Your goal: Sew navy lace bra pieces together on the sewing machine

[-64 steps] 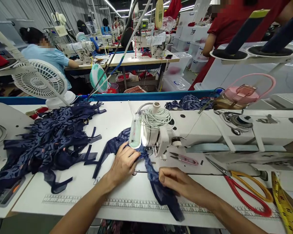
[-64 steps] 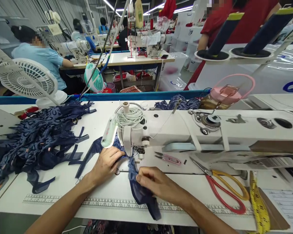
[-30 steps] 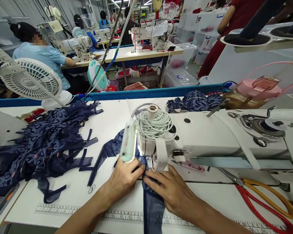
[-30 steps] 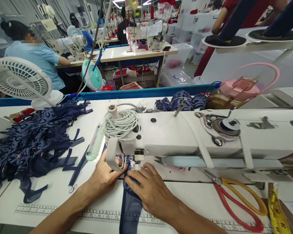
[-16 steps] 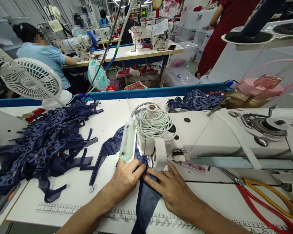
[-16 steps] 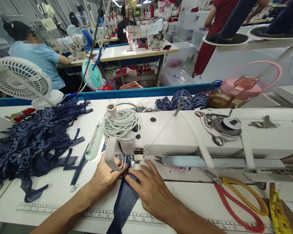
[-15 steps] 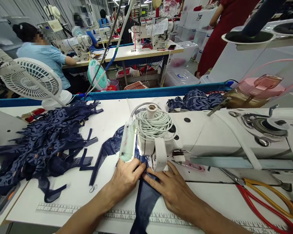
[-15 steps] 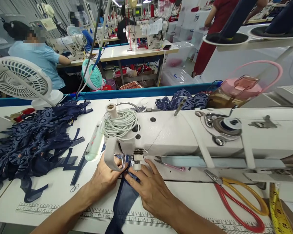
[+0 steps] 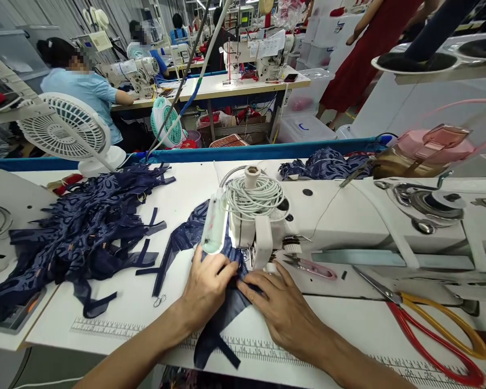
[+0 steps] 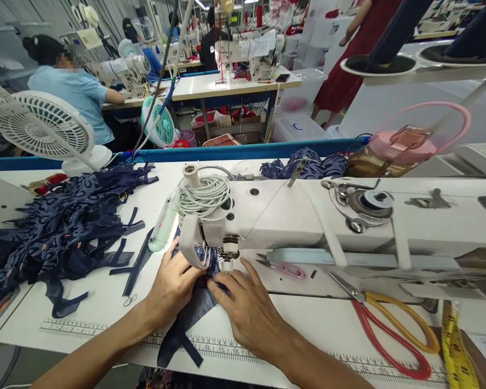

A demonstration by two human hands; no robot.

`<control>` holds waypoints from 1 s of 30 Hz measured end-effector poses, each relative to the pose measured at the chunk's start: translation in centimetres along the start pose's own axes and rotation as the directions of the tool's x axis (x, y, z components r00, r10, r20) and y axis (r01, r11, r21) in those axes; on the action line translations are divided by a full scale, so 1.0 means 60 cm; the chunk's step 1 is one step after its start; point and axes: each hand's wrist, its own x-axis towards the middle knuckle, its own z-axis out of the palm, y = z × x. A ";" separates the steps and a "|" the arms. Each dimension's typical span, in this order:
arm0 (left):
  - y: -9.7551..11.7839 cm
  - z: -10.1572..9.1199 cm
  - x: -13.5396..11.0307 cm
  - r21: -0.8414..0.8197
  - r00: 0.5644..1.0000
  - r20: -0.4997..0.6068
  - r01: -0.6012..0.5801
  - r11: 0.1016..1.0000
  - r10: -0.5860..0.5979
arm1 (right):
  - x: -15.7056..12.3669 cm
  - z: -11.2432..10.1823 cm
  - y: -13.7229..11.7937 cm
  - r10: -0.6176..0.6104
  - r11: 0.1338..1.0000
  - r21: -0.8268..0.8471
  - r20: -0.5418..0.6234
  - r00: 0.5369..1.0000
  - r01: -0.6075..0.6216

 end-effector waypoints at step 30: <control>-0.001 0.017 -0.012 -0.011 0.995 -0.095 0.020 1.000 -0.021 | 0.002 0.011 0.004 -0.009 0.996 -0.089 -0.017 1.000 0.008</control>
